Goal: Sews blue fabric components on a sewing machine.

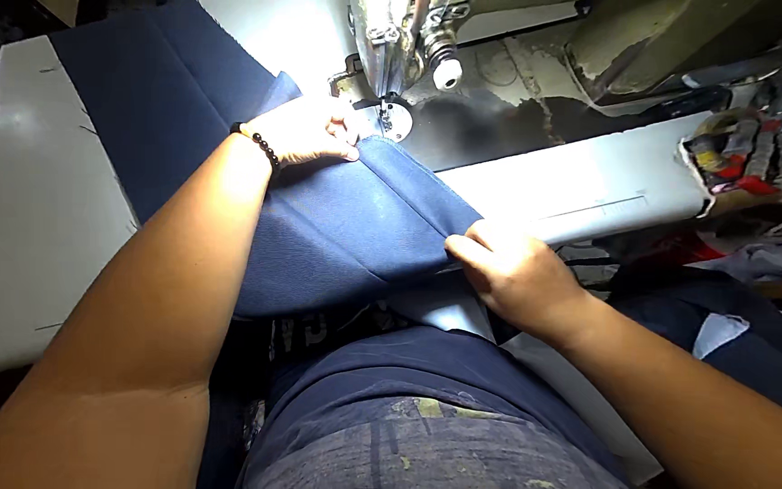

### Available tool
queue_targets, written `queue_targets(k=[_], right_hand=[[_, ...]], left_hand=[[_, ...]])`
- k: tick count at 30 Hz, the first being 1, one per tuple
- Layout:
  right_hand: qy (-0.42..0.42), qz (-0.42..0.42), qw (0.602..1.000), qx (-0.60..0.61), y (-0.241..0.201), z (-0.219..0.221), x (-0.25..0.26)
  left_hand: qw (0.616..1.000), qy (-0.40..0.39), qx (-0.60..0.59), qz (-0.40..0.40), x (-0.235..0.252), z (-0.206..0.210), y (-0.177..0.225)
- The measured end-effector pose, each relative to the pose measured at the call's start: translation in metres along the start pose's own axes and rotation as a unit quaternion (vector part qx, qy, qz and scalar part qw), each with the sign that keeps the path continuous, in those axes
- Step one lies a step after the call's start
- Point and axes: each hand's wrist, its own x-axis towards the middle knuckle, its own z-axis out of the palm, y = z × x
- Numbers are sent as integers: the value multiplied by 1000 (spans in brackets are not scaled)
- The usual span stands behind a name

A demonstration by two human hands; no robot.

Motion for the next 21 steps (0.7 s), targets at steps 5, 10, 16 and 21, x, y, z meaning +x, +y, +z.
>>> queue_targets(k=[5, 10, 16, 21], right_hand=[[-14, -13, 999, 27, 8, 3, 2], [-3, -10, 1000, 22, 7, 2, 1], [28, 7, 998, 49, -1, -9, -10], [25, 158, 895, 416, -24, 1, -32]], left_hand=[[994, -29, 109, 15, -3, -3, 6], [993, -16, 113, 20, -6, 0, 5], [984, -17, 167, 64, -26, -20, 23], [969, -80, 215, 93, -40, -44, 51]])
